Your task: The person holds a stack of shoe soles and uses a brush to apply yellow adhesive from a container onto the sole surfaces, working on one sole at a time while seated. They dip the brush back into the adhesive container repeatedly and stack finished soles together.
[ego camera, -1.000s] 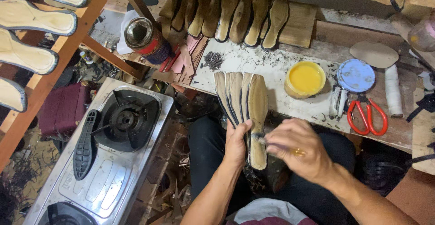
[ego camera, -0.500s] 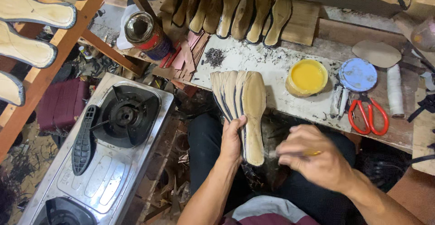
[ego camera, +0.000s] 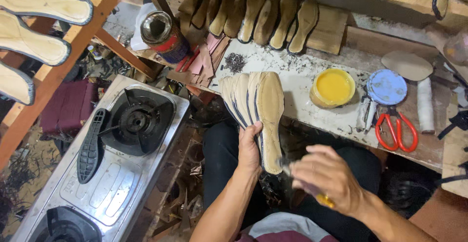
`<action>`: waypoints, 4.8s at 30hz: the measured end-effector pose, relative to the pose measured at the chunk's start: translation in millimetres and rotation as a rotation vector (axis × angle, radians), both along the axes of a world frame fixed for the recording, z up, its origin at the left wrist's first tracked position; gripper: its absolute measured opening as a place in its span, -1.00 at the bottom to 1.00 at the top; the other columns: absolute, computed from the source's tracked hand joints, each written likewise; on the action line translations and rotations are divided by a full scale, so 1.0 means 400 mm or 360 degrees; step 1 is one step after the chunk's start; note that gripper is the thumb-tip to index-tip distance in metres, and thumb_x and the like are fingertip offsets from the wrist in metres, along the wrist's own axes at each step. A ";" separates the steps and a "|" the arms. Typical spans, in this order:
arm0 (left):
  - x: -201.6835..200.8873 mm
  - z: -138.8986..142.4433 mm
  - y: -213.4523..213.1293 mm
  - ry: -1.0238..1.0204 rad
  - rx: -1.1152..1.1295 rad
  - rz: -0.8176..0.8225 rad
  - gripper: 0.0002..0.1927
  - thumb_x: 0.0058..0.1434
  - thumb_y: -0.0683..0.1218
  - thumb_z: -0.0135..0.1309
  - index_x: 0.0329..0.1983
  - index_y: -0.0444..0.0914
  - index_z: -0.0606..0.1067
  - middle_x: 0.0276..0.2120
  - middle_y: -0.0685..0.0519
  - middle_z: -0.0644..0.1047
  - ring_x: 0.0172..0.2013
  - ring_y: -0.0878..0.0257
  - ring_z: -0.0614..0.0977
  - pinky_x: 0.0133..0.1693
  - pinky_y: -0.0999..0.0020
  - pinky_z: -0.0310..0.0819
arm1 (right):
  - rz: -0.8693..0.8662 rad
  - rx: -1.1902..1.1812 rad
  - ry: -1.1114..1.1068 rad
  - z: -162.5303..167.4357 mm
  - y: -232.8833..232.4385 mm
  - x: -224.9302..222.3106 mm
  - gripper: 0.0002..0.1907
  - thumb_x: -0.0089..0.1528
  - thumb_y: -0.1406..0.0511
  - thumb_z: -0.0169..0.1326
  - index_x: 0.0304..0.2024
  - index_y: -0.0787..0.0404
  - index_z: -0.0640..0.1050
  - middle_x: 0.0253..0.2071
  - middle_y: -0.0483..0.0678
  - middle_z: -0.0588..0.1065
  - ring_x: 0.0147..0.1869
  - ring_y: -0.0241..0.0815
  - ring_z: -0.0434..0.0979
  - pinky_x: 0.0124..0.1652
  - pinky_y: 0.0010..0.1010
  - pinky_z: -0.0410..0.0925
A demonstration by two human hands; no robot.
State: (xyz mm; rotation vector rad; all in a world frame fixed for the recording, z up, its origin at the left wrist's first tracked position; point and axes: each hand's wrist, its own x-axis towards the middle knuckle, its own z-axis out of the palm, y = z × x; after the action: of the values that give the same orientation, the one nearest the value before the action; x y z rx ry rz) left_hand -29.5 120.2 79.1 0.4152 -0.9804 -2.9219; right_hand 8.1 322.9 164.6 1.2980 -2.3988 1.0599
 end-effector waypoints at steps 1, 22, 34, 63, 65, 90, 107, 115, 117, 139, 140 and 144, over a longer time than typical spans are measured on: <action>-0.002 0.000 -0.002 0.0001 0.0013 0.0003 -0.45 0.21 -0.12 -0.02 0.30 -0.31 0.33 0.02 -0.07 0.54 -0.03 0.16 0.58 0.03 0.24 0.48 | 0.0090 0.0081 0.0013 0.011 -0.004 0.003 -0.75 0.09 0.25 0.33 -0.23 0.15 0.59 -0.21 -0.15 0.64 -0.10 -0.15 0.64 0.10 -0.06 0.35; 0.148 0.015 -0.001 0.0238 -0.0203 -0.0703 -0.11 0.02 -0.05 0.13 0.46 -0.36 0.17 0.28 -0.14 0.42 0.26 0.07 0.47 0.30 0.18 0.29 | -0.0964 -0.0463 -0.0081 0.050 0.018 -0.078 -0.84 0.36 0.33 0.19 -0.08 0.31 0.58 -0.18 0.00 0.57 -0.15 -0.13 0.59 -0.11 -0.35 0.44; 0.121 -0.037 -0.007 0.0212 -0.0127 -0.0528 -0.17 0.05 -0.09 0.10 0.42 -0.44 0.22 0.16 -0.18 0.50 0.11 0.05 0.57 0.16 0.17 0.46 | -0.0307 -0.0505 -0.0188 -0.026 0.033 -0.061 -0.81 0.26 0.35 0.21 -0.08 0.22 0.54 -0.16 -0.06 0.61 -0.06 -0.16 0.61 0.00 -0.31 0.45; 0.074 -0.075 -0.176 0.0002 -0.0288 0.0203 -0.25 0.11 -0.14 0.15 0.35 -0.32 0.16 0.03 -0.21 0.51 -0.03 -0.02 0.63 -0.07 0.07 0.58 | -0.0962 -0.1089 -0.1459 -0.075 0.095 -0.258 -0.24 0.08 0.70 -0.07 0.30 0.12 0.30 0.19 0.00 0.43 -0.01 -0.13 0.52 -0.19 -0.26 0.51; 0.096 -0.096 -0.200 -0.0068 -0.0361 0.0166 -0.26 0.11 -0.12 0.12 0.35 -0.29 0.15 -0.01 -0.28 0.54 -0.04 -0.02 0.64 -0.09 0.09 0.61 | -0.0852 -0.1187 -0.1293 -0.060 0.131 -0.373 -0.18 0.06 0.71 -0.10 0.36 0.14 0.27 0.25 0.03 0.43 0.21 -0.17 0.55 0.02 -0.42 0.48; 0.085 -0.162 -0.232 -0.0155 -0.0300 0.0063 -0.41 0.12 -0.15 0.03 0.24 -0.40 0.30 -0.16 -0.30 0.64 -0.24 0.05 0.68 -0.24 0.19 0.61 | -0.1289 -0.0540 -0.0838 -0.212 0.188 -0.787 -0.47 0.18 0.41 0.25 0.22 0.29 0.49 -0.07 0.05 0.56 -0.04 -0.13 0.55 -0.10 -0.39 0.40; 0.133 -0.075 -0.111 -0.0105 -0.0276 -0.0381 -0.34 0.12 -0.15 0.19 0.26 -0.37 0.23 -0.11 -0.20 0.56 -0.21 0.07 0.62 -0.15 0.14 0.59 | -0.1178 0.0042 -0.0228 -0.032 0.214 -0.355 -0.75 0.31 0.16 0.17 -0.13 0.18 0.69 -0.25 0.04 0.61 -0.18 -0.17 0.61 -0.18 -0.33 0.42; 0.156 -0.051 -0.123 -0.0206 -0.0217 -0.0444 -0.35 0.13 -0.03 0.03 0.28 -0.36 0.26 0.00 -0.22 0.58 -0.17 0.07 0.67 -0.15 0.18 0.61 | -0.1219 -0.0084 -0.0327 -0.039 0.275 -0.316 -0.71 0.32 0.15 0.15 -0.06 0.21 0.66 -0.24 0.06 0.56 -0.18 -0.15 0.56 -0.16 -0.32 0.39; 0.155 -0.045 -0.121 -0.0247 -0.0305 -0.0502 -0.33 0.11 -0.03 0.01 0.30 -0.36 0.26 0.00 -0.25 0.58 -0.16 0.07 0.67 -0.15 0.18 0.60 | -0.1216 -0.0100 -0.0424 -0.047 0.285 -0.312 -0.70 0.31 0.13 0.15 -0.09 0.21 0.65 -0.29 0.02 0.58 -0.21 -0.23 0.58 -0.19 -0.36 0.40; 0.170 0.002 0.029 -0.0016 -0.0180 -0.0853 -0.30 0.13 -0.11 0.04 0.38 -0.31 0.22 0.02 -0.17 0.55 -0.11 0.08 0.64 -0.01 0.18 0.56 | -0.0964 -0.0501 -0.0269 -0.033 0.043 -0.148 -0.75 0.26 0.26 0.24 -0.10 0.29 0.61 -0.17 -0.04 0.65 -0.08 -0.28 0.67 -0.07 -0.41 0.49; 0.167 0.003 0.028 -0.0005 -0.0177 -0.0851 -0.30 0.14 -0.10 0.03 0.38 -0.32 0.22 0.03 -0.17 0.55 -0.10 0.08 0.64 -0.01 0.18 0.56 | -0.0857 -0.0547 -0.0409 -0.034 0.042 -0.148 -0.76 0.25 0.27 0.23 -0.11 0.28 0.61 -0.19 -0.06 0.65 -0.10 -0.29 0.67 -0.09 -0.42 0.50; 0.154 0.001 0.028 0.0022 -0.0196 -0.0843 -0.29 0.15 -0.06 0.05 0.38 -0.30 0.22 0.03 -0.14 0.54 -0.10 0.09 0.63 -0.04 0.17 0.56 | -0.0558 -0.0542 -0.0770 -0.058 0.043 -0.137 -0.79 0.22 0.29 0.23 -0.15 0.27 0.63 -0.25 -0.10 0.65 -0.15 -0.31 0.64 -0.11 -0.45 0.48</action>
State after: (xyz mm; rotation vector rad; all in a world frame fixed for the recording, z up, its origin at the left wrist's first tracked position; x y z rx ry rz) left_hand 31.9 131.4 79.5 0.1429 -1.4538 -3.2745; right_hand -46.8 340.1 141.3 0.5257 -2.4719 1.7159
